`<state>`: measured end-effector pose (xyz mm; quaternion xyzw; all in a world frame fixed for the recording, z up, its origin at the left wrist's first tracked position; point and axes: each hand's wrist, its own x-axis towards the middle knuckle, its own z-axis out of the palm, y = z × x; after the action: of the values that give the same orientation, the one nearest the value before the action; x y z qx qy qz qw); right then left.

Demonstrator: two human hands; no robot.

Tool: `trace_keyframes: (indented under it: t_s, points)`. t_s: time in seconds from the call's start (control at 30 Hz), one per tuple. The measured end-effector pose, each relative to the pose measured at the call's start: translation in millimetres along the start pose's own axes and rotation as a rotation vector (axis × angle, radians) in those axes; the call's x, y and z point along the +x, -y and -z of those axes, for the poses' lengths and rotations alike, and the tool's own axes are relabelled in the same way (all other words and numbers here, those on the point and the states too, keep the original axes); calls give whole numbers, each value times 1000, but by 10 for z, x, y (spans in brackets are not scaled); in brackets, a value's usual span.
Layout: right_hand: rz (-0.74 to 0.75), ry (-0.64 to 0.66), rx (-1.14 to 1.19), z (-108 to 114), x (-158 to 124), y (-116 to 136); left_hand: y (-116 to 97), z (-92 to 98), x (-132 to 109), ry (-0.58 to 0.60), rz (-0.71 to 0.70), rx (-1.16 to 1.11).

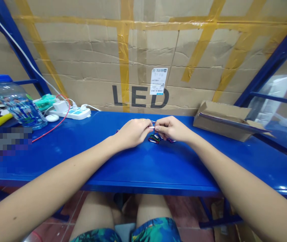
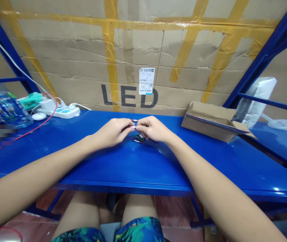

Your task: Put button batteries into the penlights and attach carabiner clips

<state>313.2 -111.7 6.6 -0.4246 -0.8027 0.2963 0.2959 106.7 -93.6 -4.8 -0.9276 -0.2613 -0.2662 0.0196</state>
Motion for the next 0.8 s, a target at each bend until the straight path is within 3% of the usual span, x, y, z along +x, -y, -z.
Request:
trace_keyframes:
  t_s: [0.27, 0.6, 0.8]
  points:
    - [39, 40, 29, 18, -17, 18, -2, -15, -14, -56, -108, -13]
    - [160, -100, -255, 34, 4, 21, 13, -60, 45, -61, -3, -46]
    - [41, -27, -122, 41, -14, 15, 4, -47, 6, -36, 22, -133]
